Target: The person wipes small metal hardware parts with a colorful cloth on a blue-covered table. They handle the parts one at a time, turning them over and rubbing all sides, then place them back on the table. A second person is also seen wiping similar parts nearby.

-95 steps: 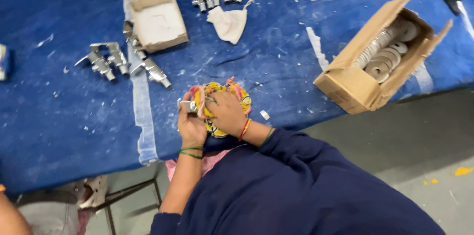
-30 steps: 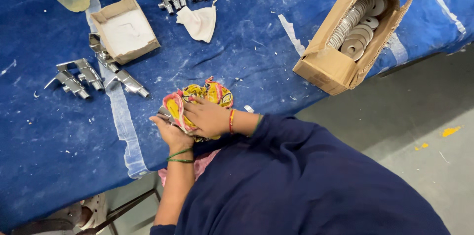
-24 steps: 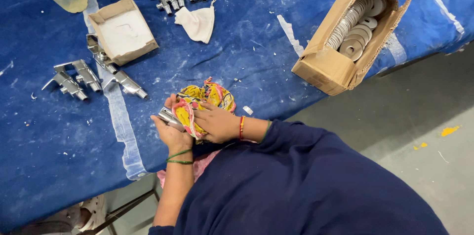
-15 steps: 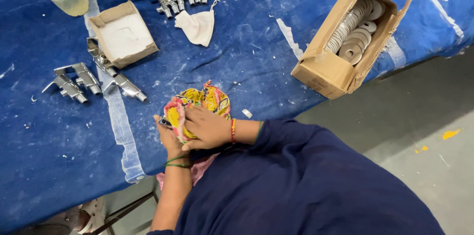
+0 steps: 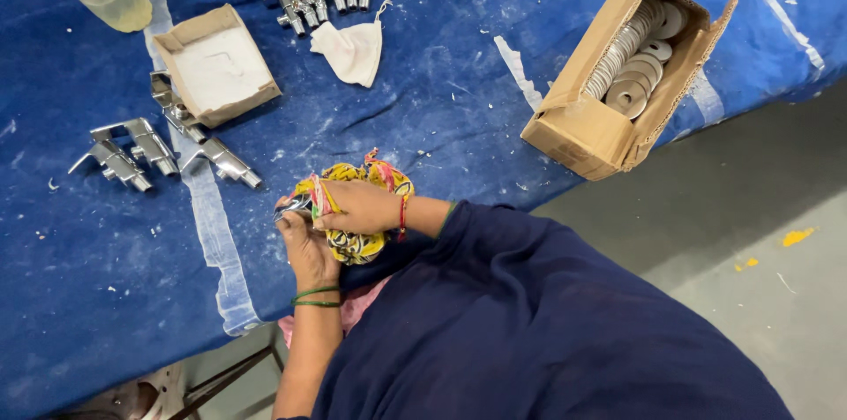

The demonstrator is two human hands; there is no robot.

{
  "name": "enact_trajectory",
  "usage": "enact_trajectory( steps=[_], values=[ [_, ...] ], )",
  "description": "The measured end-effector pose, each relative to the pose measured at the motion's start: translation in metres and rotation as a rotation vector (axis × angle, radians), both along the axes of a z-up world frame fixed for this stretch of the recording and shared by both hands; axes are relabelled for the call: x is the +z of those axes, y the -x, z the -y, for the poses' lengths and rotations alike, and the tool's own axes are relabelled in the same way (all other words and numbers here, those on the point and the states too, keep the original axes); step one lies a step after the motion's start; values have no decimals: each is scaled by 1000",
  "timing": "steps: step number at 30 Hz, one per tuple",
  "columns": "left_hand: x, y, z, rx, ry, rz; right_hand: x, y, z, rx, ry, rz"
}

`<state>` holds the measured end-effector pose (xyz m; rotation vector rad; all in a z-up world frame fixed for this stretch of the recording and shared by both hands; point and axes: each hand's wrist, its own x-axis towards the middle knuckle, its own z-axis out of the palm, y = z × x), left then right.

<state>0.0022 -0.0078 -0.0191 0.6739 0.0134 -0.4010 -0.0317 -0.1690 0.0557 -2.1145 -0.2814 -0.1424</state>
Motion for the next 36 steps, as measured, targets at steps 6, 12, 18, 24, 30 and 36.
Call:
enact_trajectory(
  steps=[6, 12, 18, 24, 30, 36],
  values=[
    [2, 1, 6, 53, -49, -19, 1, 3, -31, -265, 222, 68],
    [10, 1, 11, -34, -72, -97, -2, 3, -38, -359, 508, 261],
    [7, 4, 9, -43, 18, -117, -1, 17, -27, -290, 660, 254],
    [-1, 2, 6, -4, 59, -90, -2, 46, -22, -288, 674, 336],
    [0, -2, 5, -38, 53, -89, -6, 51, -24, -323, 505, 253],
    [14, 6, 17, -36, -209, 34, -6, 46, -19, -364, 267, 62]
  ],
)
